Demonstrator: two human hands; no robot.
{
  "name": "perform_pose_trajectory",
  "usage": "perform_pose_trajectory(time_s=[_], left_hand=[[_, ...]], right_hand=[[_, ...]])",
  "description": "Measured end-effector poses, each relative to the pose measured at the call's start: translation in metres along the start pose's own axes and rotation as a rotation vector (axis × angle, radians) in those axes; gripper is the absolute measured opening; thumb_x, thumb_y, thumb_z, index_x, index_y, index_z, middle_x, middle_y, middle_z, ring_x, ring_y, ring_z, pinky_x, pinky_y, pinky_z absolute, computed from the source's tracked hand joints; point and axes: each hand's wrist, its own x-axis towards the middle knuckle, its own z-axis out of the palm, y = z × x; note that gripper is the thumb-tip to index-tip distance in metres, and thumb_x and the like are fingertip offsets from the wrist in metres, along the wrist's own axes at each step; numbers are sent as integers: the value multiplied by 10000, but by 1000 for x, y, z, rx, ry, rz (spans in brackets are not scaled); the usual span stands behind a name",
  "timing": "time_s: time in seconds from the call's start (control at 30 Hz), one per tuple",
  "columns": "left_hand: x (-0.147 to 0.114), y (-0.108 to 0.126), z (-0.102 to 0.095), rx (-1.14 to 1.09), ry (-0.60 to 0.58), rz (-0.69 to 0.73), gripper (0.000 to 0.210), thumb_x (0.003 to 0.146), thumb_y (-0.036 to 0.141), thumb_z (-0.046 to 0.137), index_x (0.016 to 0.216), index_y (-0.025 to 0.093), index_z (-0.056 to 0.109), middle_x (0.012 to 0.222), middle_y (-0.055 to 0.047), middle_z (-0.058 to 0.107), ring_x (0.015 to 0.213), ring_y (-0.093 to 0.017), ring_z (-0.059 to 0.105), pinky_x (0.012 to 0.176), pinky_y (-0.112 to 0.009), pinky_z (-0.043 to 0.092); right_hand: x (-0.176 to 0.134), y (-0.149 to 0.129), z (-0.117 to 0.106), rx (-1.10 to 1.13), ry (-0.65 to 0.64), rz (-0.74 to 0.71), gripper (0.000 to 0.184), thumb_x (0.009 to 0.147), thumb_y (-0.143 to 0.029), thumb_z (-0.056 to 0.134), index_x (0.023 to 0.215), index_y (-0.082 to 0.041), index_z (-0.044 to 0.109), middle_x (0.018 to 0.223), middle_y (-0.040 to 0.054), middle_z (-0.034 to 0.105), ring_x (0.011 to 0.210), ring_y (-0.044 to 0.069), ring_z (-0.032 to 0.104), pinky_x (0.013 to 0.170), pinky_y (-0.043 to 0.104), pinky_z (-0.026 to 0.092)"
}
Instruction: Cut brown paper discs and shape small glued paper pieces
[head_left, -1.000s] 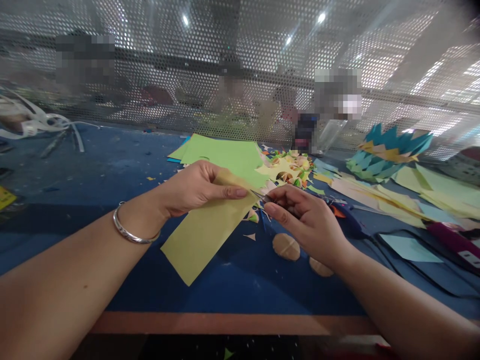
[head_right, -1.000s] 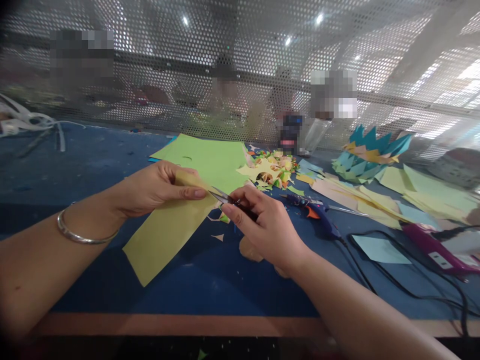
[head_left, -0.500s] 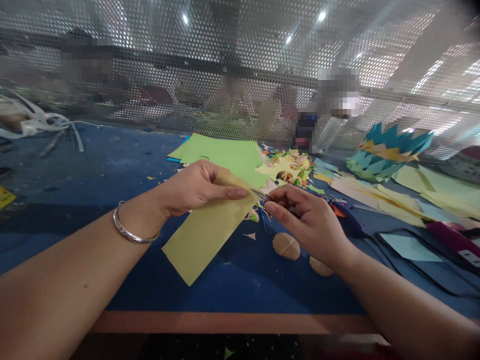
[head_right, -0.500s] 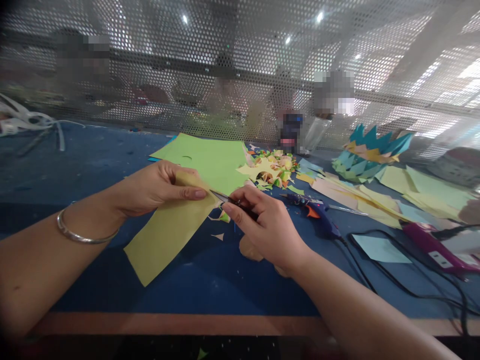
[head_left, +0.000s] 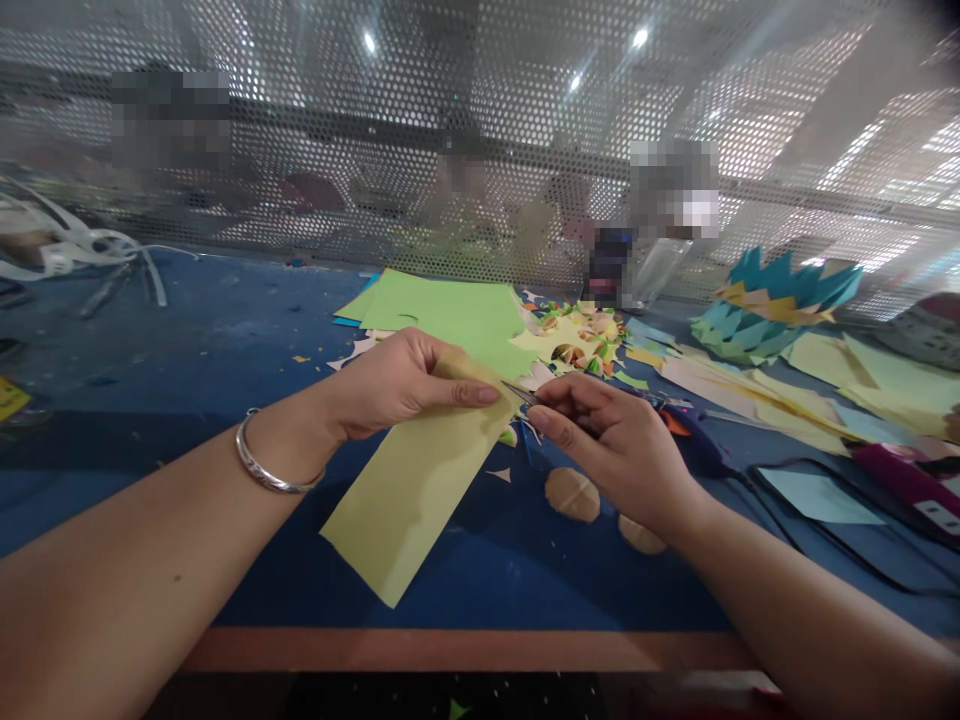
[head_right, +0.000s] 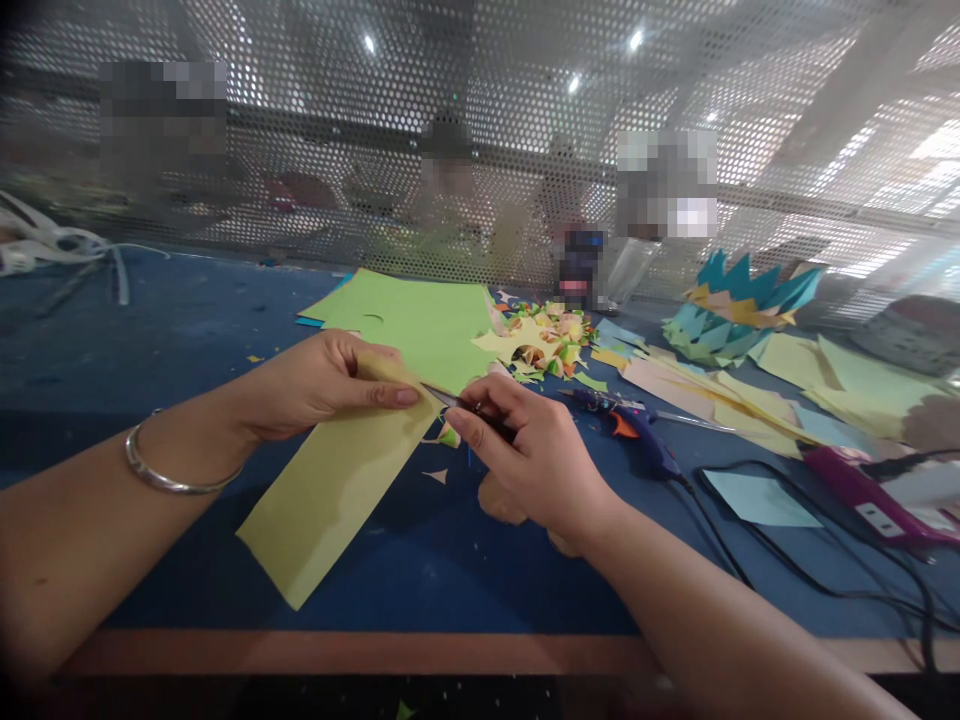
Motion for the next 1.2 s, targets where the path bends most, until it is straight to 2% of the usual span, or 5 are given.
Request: perform_pose_trajectory(time_s=[0.33,0.93,1.2], left_hand=[[-1,2,2,10,-32,-12,243,797,402,845,858,168,824,731,-35,761,488,-77,582,438,-176,393],[-3,4,5,6,-45,-82,193,810,365,836,805,177,792,685,-17,755,506,-102,657,498,-172,481],[-2,2,6,17,-53,-58,225,791,396,848,791,179,788,691,-27,753,511,-116,657,487,-191,481]], right_hand=[[1,0,0,0,-17,-2,238,989,-442,626,952,-210,664,740,-29,554,629,106,466,571,248,378],[0,1,-1,23,-54,1,238,982,-451,641,955,-216,671,755,-26,572,650,112,485,584,257,391],[1,1,0,21,-55,6,247,986,-455,630,950,-214,670,762,-11,584,641,119,489,587,263,399]])
